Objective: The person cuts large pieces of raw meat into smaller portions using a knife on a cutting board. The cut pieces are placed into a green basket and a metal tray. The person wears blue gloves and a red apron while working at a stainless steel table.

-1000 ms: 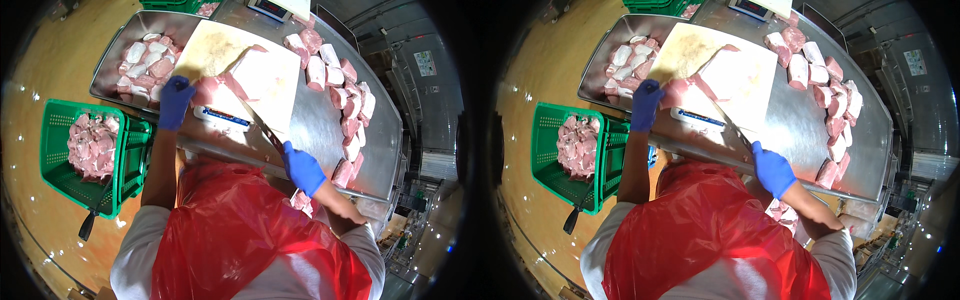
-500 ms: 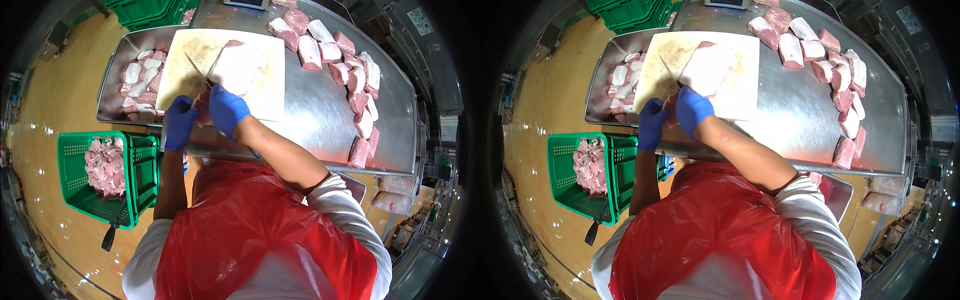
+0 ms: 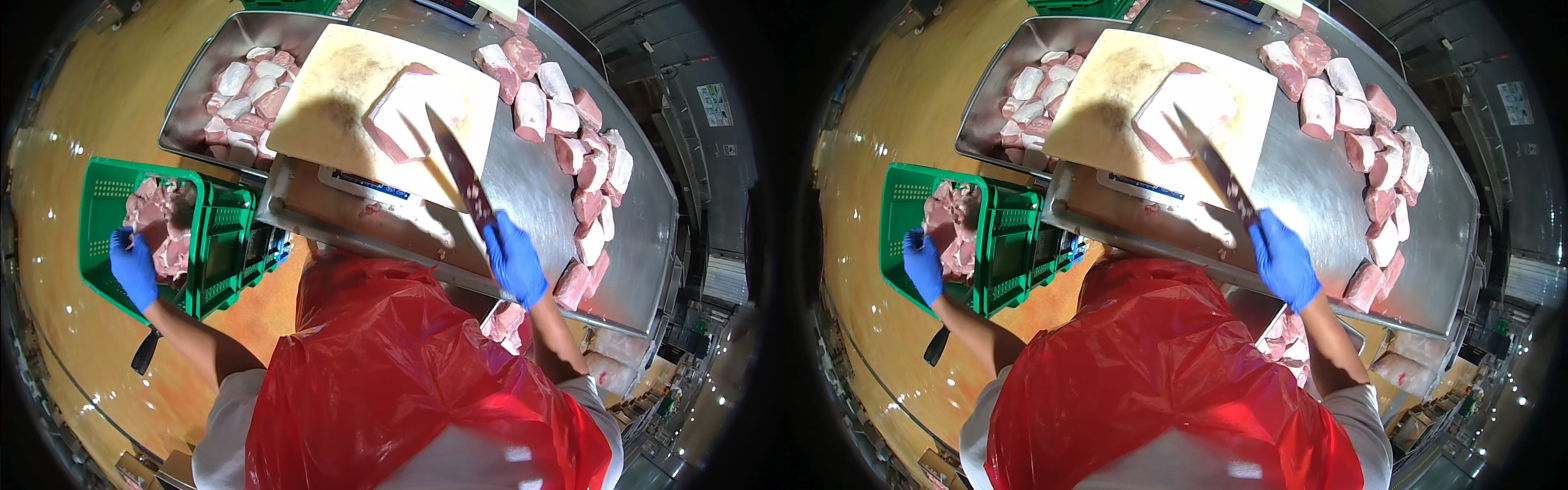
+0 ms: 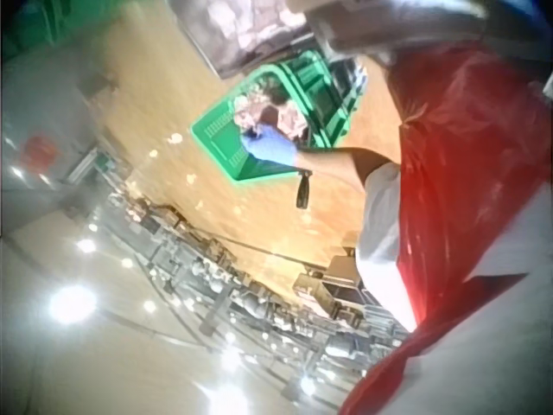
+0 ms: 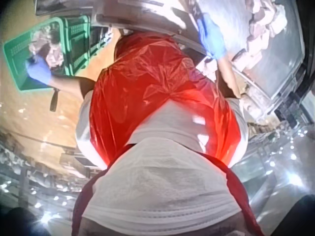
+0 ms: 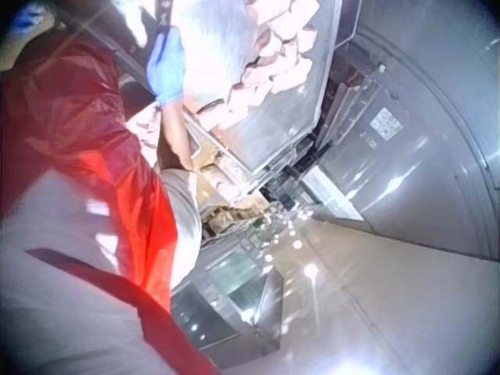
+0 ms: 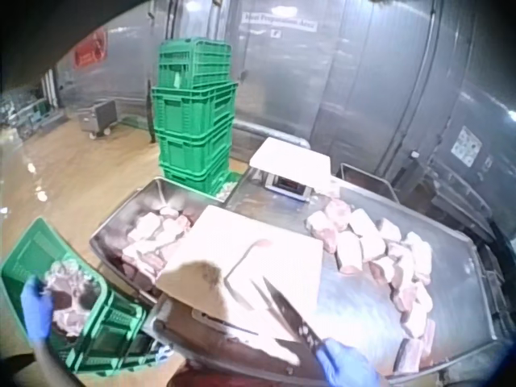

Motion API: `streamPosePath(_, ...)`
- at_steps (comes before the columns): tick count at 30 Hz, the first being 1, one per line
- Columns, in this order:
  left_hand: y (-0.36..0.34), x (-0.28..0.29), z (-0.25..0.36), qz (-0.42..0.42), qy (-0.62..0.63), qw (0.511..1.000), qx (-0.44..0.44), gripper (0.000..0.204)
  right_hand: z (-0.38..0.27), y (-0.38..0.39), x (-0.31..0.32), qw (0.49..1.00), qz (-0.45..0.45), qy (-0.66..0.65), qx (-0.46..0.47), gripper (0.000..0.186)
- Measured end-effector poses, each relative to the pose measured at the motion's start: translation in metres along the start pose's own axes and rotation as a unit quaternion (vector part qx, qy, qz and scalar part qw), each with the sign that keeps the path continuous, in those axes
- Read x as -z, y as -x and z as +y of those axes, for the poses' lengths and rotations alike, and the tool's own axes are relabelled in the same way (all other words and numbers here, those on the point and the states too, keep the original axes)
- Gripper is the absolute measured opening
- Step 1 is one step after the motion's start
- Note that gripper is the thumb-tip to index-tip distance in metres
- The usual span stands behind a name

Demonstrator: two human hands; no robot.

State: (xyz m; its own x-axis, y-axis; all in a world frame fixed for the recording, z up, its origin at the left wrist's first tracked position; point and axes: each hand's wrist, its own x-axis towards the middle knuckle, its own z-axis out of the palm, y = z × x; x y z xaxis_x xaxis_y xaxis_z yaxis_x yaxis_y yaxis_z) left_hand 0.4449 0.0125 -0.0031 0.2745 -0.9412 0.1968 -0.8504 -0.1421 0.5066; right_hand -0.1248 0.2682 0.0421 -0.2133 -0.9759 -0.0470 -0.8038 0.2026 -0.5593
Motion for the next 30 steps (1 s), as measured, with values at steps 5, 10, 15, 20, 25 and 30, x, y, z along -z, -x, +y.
streamPosePath(5, 0.052, -0.053, 0.150, -0.067, 0.256, 0.958, -0.107, 0.043, -0.012, -0.089, -0.015, 0.992, 0.038, 0.099, 0.074, 0.019)
streamPosePath(10, 0.113, -0.114, 0.243, -0.184, 0.256, 0.861, -0.398, 0.024, -0.037, -0.153, -0.031, 0.969, -0.007, 0.136, 0.204, 0.023)
streamPosePath(15, 0.125, -0.106, 0.239, -0.268, 0.268, 0.871, -0.313, 0.023, 0.012, -0.117, -0.011, 0.963, -0.055, 0.206, 0.163, 0.027)
streamPosePath(20, 0.128, -0.113, 0.213, -0.212, 0.320, 0.892, -0.239, 0.026, 0.118, -0.042, 0.064, 0.902, -0.140, 0.393, 0.112, 0.023)
streamPosePath(25, 0.171, -0.139, 0.261, -0.195, 0.327, 0.859, -0.341, 0.032, 0.101, -0.023, 0.066, 0.966, 0.035, 0.232, 0.105, 0.012)
streamPosePath(30, 0.179, -0.193, 0.315, -0.218, 0.240, 0.806, -0.495, 0.031, 0.046, -0.067, -0.002, 0.969, 0.159, 0.152, 0.113, 0.019)
